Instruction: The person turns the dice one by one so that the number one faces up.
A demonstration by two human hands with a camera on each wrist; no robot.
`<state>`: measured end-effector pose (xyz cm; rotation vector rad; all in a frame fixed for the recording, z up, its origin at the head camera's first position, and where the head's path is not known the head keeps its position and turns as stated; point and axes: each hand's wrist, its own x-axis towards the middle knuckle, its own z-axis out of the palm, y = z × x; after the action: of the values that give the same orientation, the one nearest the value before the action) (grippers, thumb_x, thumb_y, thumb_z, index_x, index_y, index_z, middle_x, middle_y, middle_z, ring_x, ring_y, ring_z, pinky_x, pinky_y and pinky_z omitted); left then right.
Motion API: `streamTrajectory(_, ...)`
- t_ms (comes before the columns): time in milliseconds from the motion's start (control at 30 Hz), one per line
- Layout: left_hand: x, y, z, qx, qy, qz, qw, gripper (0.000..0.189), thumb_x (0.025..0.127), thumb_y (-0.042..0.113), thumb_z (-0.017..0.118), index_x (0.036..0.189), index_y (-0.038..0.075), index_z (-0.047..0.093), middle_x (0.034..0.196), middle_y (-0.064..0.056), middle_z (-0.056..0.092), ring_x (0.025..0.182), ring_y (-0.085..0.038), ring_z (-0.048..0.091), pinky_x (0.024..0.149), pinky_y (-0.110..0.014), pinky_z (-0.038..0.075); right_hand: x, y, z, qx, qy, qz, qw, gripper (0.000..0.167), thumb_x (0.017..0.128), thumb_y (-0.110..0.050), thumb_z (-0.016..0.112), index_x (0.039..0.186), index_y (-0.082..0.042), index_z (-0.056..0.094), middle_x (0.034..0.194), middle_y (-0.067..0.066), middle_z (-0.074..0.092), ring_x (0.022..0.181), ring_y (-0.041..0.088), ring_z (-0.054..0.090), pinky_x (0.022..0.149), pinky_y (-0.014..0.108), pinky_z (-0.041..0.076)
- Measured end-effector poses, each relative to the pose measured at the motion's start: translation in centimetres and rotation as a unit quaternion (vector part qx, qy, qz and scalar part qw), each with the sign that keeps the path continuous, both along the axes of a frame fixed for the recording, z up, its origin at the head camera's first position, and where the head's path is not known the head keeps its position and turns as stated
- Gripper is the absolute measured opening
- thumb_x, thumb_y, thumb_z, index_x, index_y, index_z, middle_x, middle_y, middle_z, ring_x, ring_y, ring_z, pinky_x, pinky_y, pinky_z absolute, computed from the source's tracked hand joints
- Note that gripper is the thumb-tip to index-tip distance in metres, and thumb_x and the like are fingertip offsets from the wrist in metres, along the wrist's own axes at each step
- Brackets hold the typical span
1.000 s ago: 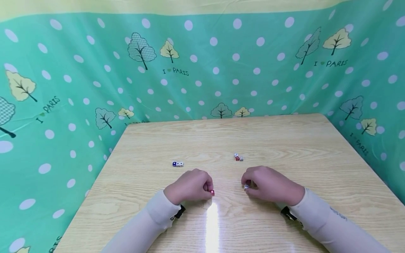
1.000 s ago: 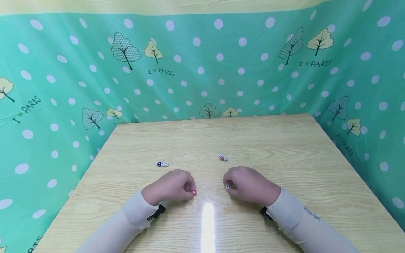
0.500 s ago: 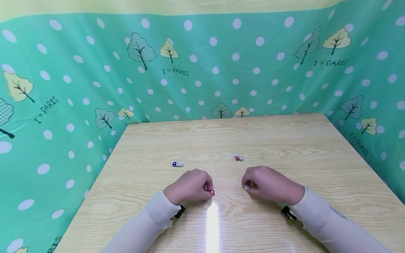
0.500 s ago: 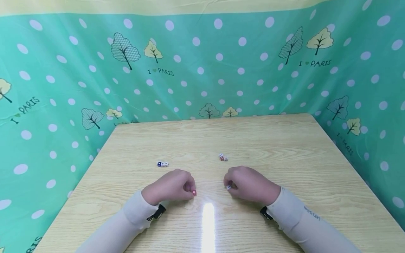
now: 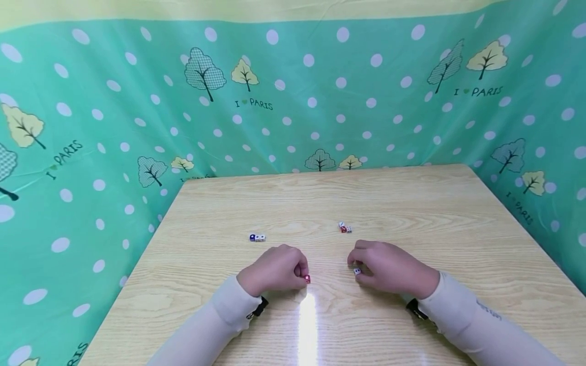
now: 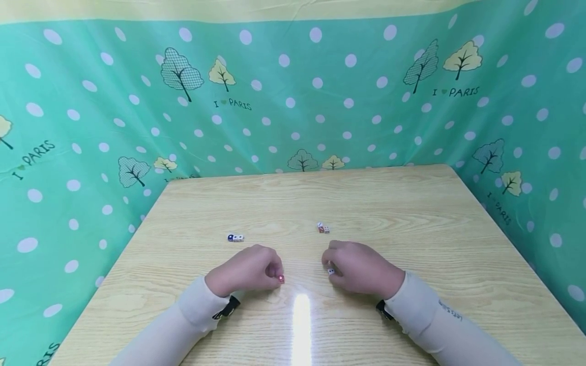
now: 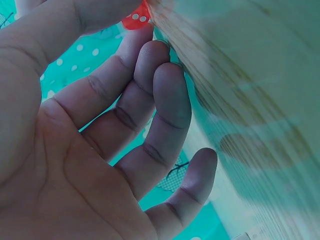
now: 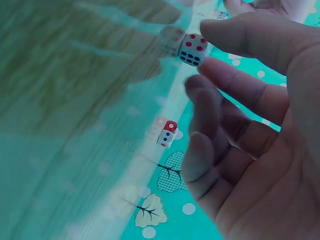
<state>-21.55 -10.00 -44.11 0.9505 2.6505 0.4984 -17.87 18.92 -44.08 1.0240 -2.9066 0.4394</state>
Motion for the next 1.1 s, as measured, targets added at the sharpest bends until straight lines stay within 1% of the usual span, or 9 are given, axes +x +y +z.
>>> streamTrajectory(100,0.0,0.0,0.0,0.0,0.001,-0.001,1.0,0.019,0.083,0.024,0.079,0.071,0.031,0.067,0.063,0.014,0.06,0.06,-0.002,0.05,0.057,-0.024,0.043,0.1,-0.1,0.0,0.021,0.037,0.002,0.9991,0.022,0.086,-0.019,0.079,0.107,-0.014,0.075,0.094,-0.007,0.061,0.07,0.0,0.047,0.065,0.023,0.049)
streamTrajectory(200,0.0,0.0,0.0,-0.001,-0.001,-0.001,1.0,0.019,0.083,0.024,0.079,0.071,0.031,0.067,0.063,0.014,0.059,0.06,-0.002,0.05,0.058,-0.023,0.043,0.2,-0.1,0.0,0.032,0.048,0.004,0.9983,0.021,0.085,-0.019,0.08,0.105,-0.014,0.075,0.095,-0.006,0.06,0.069,0.001,0.046,0.063,0.023,0.049)
streamTrajectory(400,0.1,0.0,0.0,-0.001,0.0,-0.002,1.0,0.019,0.083,0.024,0.079,0.07,0.031,0.067,0.063,0.014,0.059,0.06,-0.002,0.05,0.058,-0.023,0.043,-0.1,0.0,-0.3,0.014,0.003,0.014,0.9998,0.009,0.087,-0.013,0.077,0.094,-0.019,0.075,0.087,-0.011,0.061,0.07,-0.001,0.048,0.067,0.023,0.05)
streamTrajectory(567,0.0,0.1,0.0,0.0,0.003,-0.003,1.0,0.019,0.083,0.024,0.079,0.07,0.031,0.067,0.063,0.015,0.06,0.06,-0.002,0.051,0.058,-0.024,0.043,-0.4,0.4,-0.4,0.0,-0.018,0.017,0.9997,0.012,0.088,-0.012,0.076,0.088,-0.023,0.072,0.084,-0.014,0.059,0.071,0.0,0.05,0.067,0.022,0.048)
streamTrajectory(733,0.0,0.1,0.1,-0.001,0.005,-0.004,1.0,0.019,0.083,0.025,0.079,0.071,0.031,0.067,0.064,0.015,0.06,0.06,-0.002,0.051,0.058,-0.024,0.043,-0.9,0.8,-0.4,-0.048,-0.067,0.019,0.9964,0.015,0.089,-0.012,0.076,0.088,-0.026,0.072,0.084,-0.017,0.062,0.074,0.003,0.056,0.068,0.022,0.05)
streamTrajectory(867,0.0,0.1,0.1,-0.002,0.007,-0.003,1.0,0.019,0.083,0.025,0.079,0.07,0.031,0.067,0.063,0.015,0.059,0.06,-0.001,0.05,0.057,-0.023,0.043,-1.4,1.4,-0.7,-0.095,-0.122,0.018,0.9877,0.016,0.089,-0.012,0.077,0.09,-0.028,0.072,0.083,-0.018,0.066,0.075,0.004,0.061,0.069,0.024,0.053)
streamTrajectory(933,0.1,0.1,0.1,-0.002,0.006,-0.002,1.0,0.019,0.083,0.025,0.079,0.07,0.031,0.067,0.063,0.015,0.059,0.06,-0.001,0.05,0.057,-0.023,0.043,-1.7,1.7,-0.9,-0.119,-0.156,0.017,0.9804,0.016,0.089,-0.013,0.078,0.091,-0.028,0.072,0.083,-0.016,0.068,0.075,0.005,0.062,0.068,0.025,0.055)
streamTrajectory(1033,0.1,0.1,0.1,-0.002,0.004,-0.001,1.0,0.019,0.083,0.025,0.079,0.07,0.031,0.067,0.063,0.015,0.059,0.06,-0.002,0.05,0.057,-0.023,0.043,-2.1,2.2,-1.0,-0.156,-0.212,0.012,0.9646,0.013,0.09,-0.016,0.079,0.094,-0.028,0.074,0.083,-0.011,0.069,0.074,0.007,0.062,0.066,0.025,0.054)
streamTrajectory(1100,0.1,0.1,0.1,-0.002,0.003,-0.001,1.0,0.019,0.083,0.024,0.079,0.07,0.031,0.067,0.063,0.014,0.059,0.06,-0.002,0.05,0.057,-0.023,0.043,-2.3,2.6,-1.2,-0.183,-0.247,0.014,0.9516,0.012,0.09,-0.018,0.08,0.096,-0.026,0.075,0.082,-0.007,0.068,0.072,0.008,0.059,0.063,0.025,0.052)
